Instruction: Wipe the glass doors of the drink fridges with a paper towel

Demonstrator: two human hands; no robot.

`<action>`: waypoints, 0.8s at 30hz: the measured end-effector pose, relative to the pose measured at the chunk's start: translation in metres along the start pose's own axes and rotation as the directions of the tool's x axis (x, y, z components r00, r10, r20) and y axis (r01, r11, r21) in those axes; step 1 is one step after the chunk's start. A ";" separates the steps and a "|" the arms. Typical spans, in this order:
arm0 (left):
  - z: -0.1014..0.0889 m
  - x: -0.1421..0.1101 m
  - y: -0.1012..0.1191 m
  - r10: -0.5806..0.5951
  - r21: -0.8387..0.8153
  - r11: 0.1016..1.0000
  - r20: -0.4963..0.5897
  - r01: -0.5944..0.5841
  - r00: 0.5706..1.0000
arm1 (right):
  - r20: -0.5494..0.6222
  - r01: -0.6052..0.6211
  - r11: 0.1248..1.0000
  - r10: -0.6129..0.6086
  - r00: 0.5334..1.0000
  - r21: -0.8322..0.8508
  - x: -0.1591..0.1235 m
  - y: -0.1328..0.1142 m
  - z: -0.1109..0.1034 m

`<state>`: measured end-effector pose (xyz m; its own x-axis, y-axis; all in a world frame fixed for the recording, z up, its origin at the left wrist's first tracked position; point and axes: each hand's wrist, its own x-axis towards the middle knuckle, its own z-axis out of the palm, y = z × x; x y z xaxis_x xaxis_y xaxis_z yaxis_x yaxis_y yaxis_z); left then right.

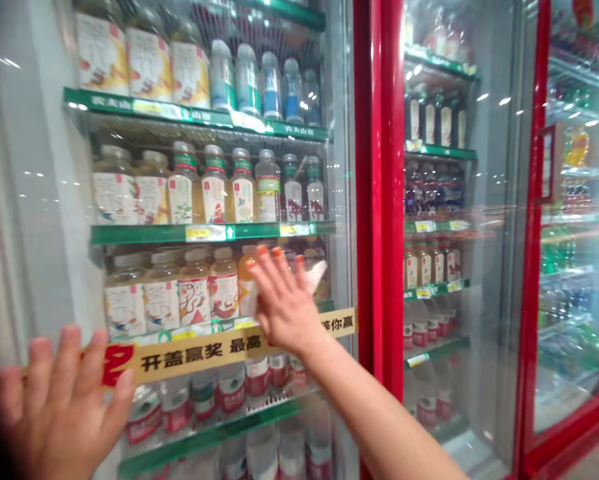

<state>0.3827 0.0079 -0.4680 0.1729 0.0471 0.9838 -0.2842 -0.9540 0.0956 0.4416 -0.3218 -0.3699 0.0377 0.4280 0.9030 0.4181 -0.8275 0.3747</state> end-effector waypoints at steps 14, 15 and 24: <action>-0.002 0.001 0.003 0.064 0.108 0.992 -0.039 -0.059 0.997 | -0.020 0.275 0.959 -0.277 0.961 -0.066 0.070 -0.014 0.001; -0.002 0.002 0.005 0.064 0.117 0.991 -0.040 -0.059 0.997 | -0.061 0.185 0.980 -0.190 0.980 -0.080 0.068 0.009 -0.006; -0.007 0.004 0.005 0.093 0.121 0.989 -0.040 -0.087 0.995 | -0.374 -0.268 0.961 0.275 0.886 0.070 0.081 0.054 0.002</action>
<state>0.3756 0.0053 -0.4622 0.1077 -0.0298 0.9937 -0.1822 -0.9832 -0.0097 0.4693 -0.3309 -0.2765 -0.1909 0.0161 0.9815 0.4556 -0.8842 0.1031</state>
